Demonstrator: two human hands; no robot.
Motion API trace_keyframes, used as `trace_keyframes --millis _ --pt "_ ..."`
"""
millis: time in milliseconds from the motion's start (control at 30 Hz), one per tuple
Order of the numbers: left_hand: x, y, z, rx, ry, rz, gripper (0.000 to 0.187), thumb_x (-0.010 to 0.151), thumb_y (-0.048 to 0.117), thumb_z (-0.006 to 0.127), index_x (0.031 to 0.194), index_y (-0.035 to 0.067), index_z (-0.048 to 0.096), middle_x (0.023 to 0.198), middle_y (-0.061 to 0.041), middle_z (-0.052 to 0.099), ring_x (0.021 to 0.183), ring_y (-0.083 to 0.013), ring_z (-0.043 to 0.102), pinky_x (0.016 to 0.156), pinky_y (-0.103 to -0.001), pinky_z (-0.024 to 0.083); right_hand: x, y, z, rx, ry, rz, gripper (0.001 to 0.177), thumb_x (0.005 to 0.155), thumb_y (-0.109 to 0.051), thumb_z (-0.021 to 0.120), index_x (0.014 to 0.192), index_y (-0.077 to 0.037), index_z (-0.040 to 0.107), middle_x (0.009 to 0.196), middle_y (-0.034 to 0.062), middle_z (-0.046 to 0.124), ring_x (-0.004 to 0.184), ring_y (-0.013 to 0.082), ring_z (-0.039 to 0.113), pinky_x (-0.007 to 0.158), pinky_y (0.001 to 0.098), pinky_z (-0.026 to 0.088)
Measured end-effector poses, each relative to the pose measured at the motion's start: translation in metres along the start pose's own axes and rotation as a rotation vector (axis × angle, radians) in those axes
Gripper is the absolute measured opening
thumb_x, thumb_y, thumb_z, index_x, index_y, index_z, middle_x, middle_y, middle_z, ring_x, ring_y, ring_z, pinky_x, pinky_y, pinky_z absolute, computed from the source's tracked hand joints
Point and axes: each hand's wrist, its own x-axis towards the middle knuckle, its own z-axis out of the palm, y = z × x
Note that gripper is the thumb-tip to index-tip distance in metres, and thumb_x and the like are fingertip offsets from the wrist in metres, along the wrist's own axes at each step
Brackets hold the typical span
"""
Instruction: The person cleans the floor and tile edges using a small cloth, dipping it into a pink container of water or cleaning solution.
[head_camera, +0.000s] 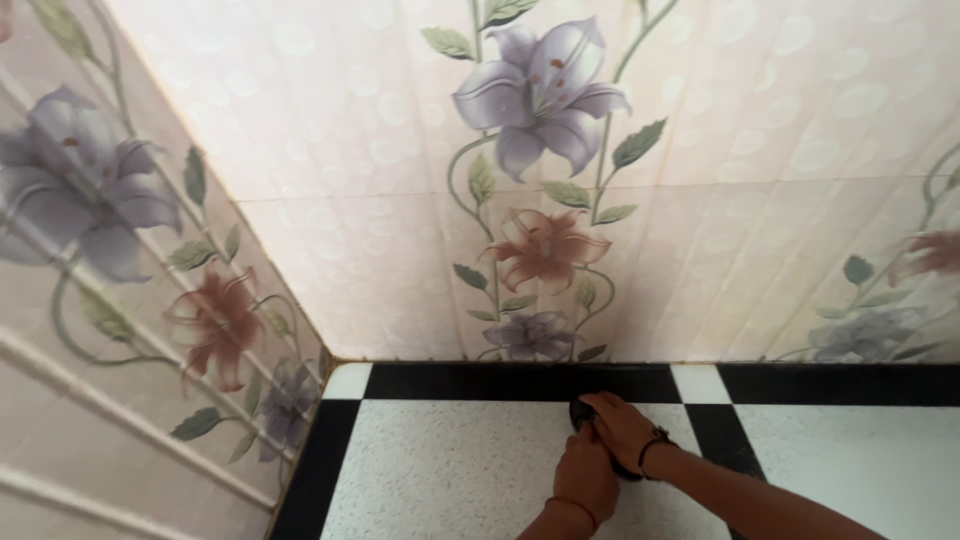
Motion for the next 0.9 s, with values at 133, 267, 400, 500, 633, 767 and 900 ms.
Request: trace_keyframes --millis 133,267,400,500,633,767,900 --pt "0.01 -0.011 -0.019 -0.06 0.058 0.103 0.024 0.09 -0.007 0.054 0.11 -0.009 0.068 0.118 -0.027 0.066 0.11 -0.0394 0.062 0.096 -0.043 0.053 -0.012 0.027 0.015 -0.124 0.12 -0.048 0.043 0.107 -0.02 0.046 0.149 -0.014 0.045 0.165 0.015 0.032 0.144 0.0359 0.042 0.119 0.0404 0.037" --pt "0.008 -0.043 -0.052 -0.092 0.389 0.064 0.026 0.085 -0.01 0.055 0.101 -0.002 0.073 0.107 -0.022 0.069 0.105 -0.0356 0.063 0.095 -0.043 0.051 -0.046 0.03 0.033 -0.294 -0.038 -0.322 0.055 0.107 -0.02 0.045 0.158 -0.007 0.027 0.169 0.0182 0.021 0.152 0.0395 0.019 0.121 0.0484 0.018" --pt "0.017 -0.066 -0.083 0.046 0.483 -0.009 0.034 0.082 -0.01 0.054 0.104 0.002 0.077 0.117 -0.017 0.071 0.111 -0.0316 0.066 0.102 -0.036 0.053 -0.041 0.061 0.015 -0.386 -0.087 -0.269 0.063 0.1 -0.012 0.044 0.16 -0.012 0.024 0.167 0.0137 0.021 0.152 0.036 0.021 0.123 0.0453 0.02" --pt "0.018 -0.07 -0.088 0.196 0.386 -0.072 0.034 0.086 0.008 0.065 0.119 0.002 0.069 0.138 -0.018 0.059 0.13 -0.0355 0.05 0.111 -0.045 0.04 -0.03 0.116 -0.026 -0.303 0.245 -0.155 0.057 0.096 -0.003 0.04 0.152 -0.011 0.038 0.158 0.0142 0.039 0.145 0.0313 0.04 0.121 0.0421 0.031" --pt "0.01 -0.07 -0.086 0.371 0.09 -0.149 0.074 0.087 0.043 0.077 0.144 0.006 0.05 0.154 -0.016 0.04 0.147 -0.0377 0.024 0.12 -0.061 0.008 -0.053 0.199 -0.048 -0.293 0.528 0.208 0.052 0.099 -0.007 0.04 0.149 -0.017 0.049 0.154 0.0055 0.051 0.144 0.0281 0.049 0.126 0.0419 0.037" --pt "0.014 -0.063 -0.082 0.484 -0.068 -0.16 0.108 0.071 0.06 0.089 0.151 0.004 0.042 0.155 -0.021 0.039 0.148 -0.0416 0.025 0.117 -0.063 0.002 -0.063 0.248 -0.043 -0.44 0.596 0.561 0.069 0.086 -0.011 0.049 0.154 -0.021 0.036 0.161 0.0011 0.031 0.148 0.0266 0.026 0.117 0.0586 0.019" --pt "0.029 -0.055 -0.091 0.586 -0.205 -0.215 0.103 0.062 0.066 0.087 0.137 0.001 0.061 0.141 -0.019 0.057 0.145 -0.0403 0.039 0.127 -0.065 0.006 -0.034 0.226 0.005 -0.382 0.822 0.559 0.064 0.09 -0.012 0.047 0.154 -0.021 0.04 0.161 0.0023 0.039 0.151 0.0252 0.03 0.123 0.0584 0.019"
